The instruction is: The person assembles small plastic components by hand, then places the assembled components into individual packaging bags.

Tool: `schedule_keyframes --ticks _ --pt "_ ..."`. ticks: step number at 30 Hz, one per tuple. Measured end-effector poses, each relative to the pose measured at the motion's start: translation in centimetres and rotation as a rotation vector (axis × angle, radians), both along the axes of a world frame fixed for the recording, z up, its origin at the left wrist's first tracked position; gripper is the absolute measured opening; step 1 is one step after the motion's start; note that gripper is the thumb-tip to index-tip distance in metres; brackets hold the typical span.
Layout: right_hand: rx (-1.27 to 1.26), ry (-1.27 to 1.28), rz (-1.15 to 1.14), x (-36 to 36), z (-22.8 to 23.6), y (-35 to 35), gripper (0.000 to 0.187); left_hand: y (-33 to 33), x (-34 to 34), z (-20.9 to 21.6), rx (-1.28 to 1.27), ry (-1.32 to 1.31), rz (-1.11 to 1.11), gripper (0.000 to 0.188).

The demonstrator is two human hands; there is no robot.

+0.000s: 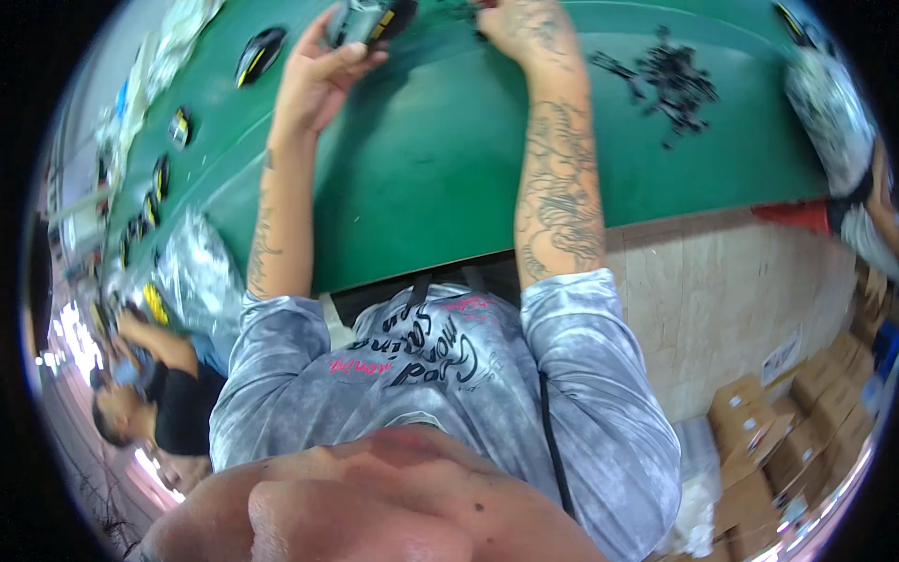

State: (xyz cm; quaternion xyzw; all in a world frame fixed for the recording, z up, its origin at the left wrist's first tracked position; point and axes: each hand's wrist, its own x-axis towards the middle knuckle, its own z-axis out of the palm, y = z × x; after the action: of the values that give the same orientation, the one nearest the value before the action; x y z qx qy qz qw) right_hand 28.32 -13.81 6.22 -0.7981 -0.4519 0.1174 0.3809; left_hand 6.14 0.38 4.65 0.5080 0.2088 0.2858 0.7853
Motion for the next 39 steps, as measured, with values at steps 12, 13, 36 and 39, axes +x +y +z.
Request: schedule_keyframes --ticks 12,13,36,39 --pt "0.253 0.635 0.168 -2.7 -2.8 3.1 0.028 -1.1 -7.6 -3.4 -0.322 -0.266 0.076 0.052" --pt "0.434 0.904 0.227 -3.2 -2.5 3.0 0.029 -1.3 -7.6 -3.4 -0.329 -0.274 0.073 0.052" --pt "0.602 0.351 0.218 -10.6 -5.6 5.8 0.035 -1.5 -6.5 -3.7 -0.25 -0.269 0.07 0.053" --pt "0.462 0.535 0.227 -11.1 -5.2 5.3 0.041 -1.7 -6.4 -3.6 -0.335 -0.287 0.116 0.048"
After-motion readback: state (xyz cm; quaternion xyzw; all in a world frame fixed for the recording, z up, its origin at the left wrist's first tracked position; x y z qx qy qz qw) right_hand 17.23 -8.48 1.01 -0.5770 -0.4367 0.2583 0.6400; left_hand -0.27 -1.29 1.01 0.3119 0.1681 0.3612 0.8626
